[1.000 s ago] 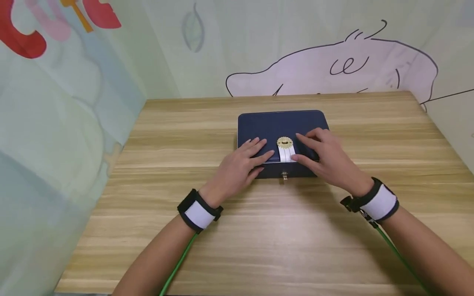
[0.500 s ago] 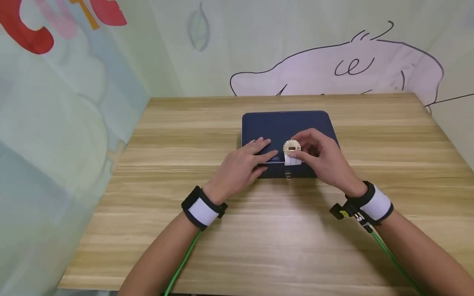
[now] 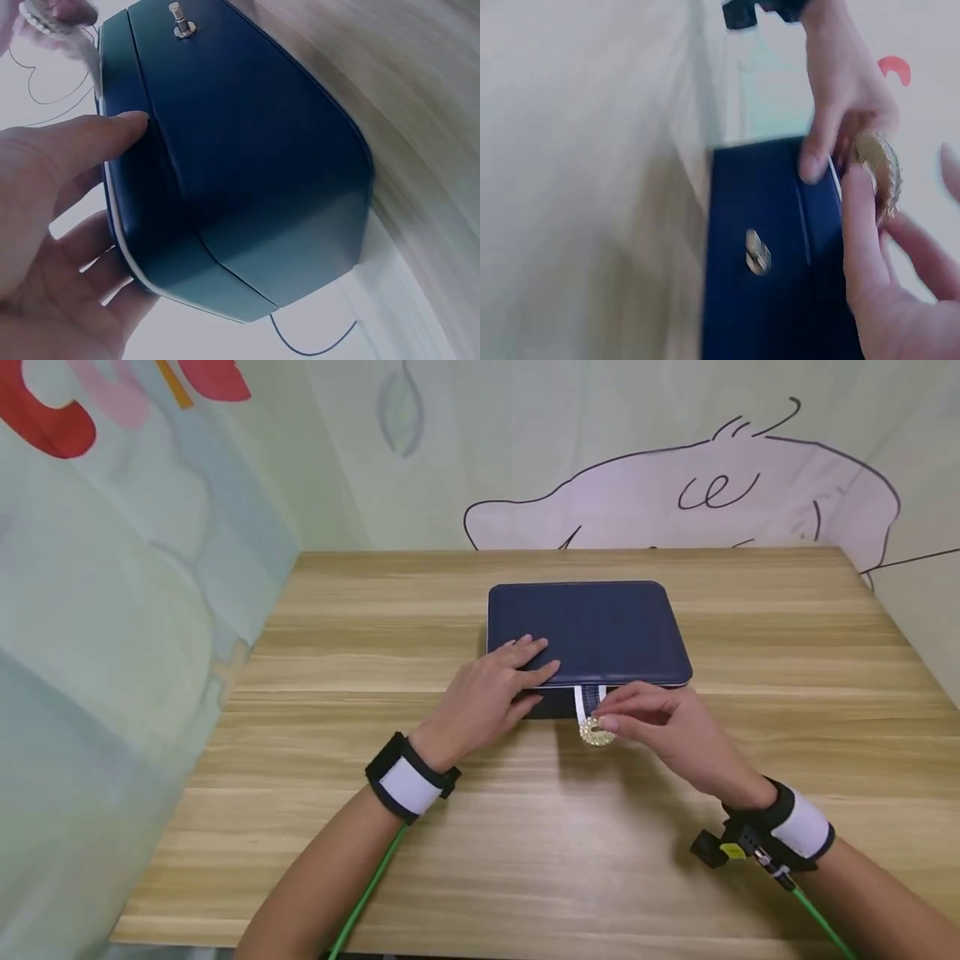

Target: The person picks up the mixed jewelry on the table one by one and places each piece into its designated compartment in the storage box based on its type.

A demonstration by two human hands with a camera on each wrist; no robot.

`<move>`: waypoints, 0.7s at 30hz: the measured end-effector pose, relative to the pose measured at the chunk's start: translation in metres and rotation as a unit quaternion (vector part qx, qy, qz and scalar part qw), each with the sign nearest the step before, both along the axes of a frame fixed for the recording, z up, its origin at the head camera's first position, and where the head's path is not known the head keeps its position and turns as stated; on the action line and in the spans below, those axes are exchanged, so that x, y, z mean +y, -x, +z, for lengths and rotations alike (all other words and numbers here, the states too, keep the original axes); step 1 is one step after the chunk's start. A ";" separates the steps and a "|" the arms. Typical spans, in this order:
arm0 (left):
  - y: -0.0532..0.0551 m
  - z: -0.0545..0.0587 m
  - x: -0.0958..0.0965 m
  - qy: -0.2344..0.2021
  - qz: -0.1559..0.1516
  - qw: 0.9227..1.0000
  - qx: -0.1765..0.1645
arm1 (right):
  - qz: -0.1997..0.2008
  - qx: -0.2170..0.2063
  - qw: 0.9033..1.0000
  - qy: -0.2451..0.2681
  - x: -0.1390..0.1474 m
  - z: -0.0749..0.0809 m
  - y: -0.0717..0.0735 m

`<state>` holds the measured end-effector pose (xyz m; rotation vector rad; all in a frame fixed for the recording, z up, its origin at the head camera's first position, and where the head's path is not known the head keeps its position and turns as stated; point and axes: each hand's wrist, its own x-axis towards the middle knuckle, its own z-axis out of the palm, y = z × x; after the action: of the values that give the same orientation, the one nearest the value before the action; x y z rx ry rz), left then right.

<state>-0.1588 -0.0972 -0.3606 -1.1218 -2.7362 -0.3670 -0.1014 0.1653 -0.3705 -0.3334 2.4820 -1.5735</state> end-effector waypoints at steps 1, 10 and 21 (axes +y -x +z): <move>0.000 0.001 0.001 0.001 0.003 1.000 0.001 | -0.007 -0.006 1.000 0.011 -0.003 -0.002 -0.002; -0.005 0.001 0.008 -0.024 0.016 1.000 0.004 | -0.072 -0.027 0.997 0.030 -0.016 -0.014 -0.011; -0.008 -0.010 0.016 -0.012 -0.030 0.999 0.020 | -0.069 0.123 0.982 -0.128 -0.019 -0.028 0.005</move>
<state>-0.1504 -0.0811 -0.3705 -1.1946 -2.6618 -0.3807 -0.1062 0.1464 -0.3983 -0.3404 2.9148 -1.3037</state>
